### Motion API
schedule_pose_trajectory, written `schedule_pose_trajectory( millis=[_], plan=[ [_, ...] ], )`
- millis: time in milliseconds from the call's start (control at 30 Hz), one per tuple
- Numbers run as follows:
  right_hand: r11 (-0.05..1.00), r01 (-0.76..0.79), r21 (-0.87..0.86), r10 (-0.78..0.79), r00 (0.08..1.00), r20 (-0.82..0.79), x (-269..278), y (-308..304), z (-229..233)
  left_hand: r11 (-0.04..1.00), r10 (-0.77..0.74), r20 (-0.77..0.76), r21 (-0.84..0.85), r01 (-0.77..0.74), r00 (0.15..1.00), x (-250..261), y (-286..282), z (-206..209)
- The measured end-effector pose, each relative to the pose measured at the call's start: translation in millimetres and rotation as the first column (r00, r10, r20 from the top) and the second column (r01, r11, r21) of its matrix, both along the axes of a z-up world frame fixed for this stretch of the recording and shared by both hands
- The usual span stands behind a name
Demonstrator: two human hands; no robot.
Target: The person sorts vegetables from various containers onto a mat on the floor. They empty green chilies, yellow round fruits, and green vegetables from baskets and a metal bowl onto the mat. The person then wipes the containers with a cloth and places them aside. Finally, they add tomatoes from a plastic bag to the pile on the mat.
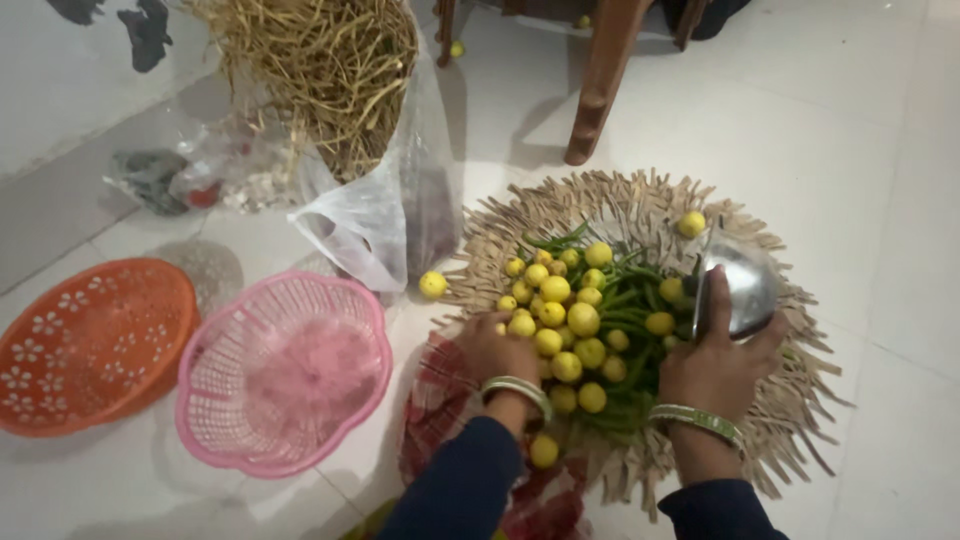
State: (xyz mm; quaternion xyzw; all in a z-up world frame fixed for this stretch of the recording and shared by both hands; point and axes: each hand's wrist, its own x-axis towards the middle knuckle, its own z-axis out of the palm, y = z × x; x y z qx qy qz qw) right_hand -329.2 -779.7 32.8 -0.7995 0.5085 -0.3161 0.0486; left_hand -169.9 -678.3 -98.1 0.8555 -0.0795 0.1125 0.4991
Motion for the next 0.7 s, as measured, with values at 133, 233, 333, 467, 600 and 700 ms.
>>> schedule_pose_trajectory(
  millis=[133,233,333,467,600,700],
  plan=[
    [0.996,0.024,0.087,-0.02,0.999,-0.046,18,9,1,0.957,0.13,-0.16,0.28,-0.081,0.979,38,31,-5],
    [0.999,-0.043,-0.001,0.042,0.994,-0.105,25,16,-9,0.95,0.104,-0.303,0.313,-0.005,0.947,56,34,5],
    [0.987,-0.12,-0.111,0.101,0.981,-0.165,27,19,-23,0.887,-0.02,-0.613,0.354,0.298,0.789,71,28,5],
    [0.995,-0.096,-0.017,0.089,0.965,-0.248,35,22,-38,0.854,-0.183,-0.617,0.285,0.435,0.765,96,11,-23],
    [0.996,-0.085,0.03,0.09,0.93,-0.358,42,26,-49,0.765,-0.305,-0.571,0.33,0.553,0.762,111,10,-52],
    [0.973,-0.209,-0.094,0.17,0.933,-0.316,45,29,-56,0.823,-0.151,-0.694,0.307,0.479,0.704,106,22,-59]
  ],
)
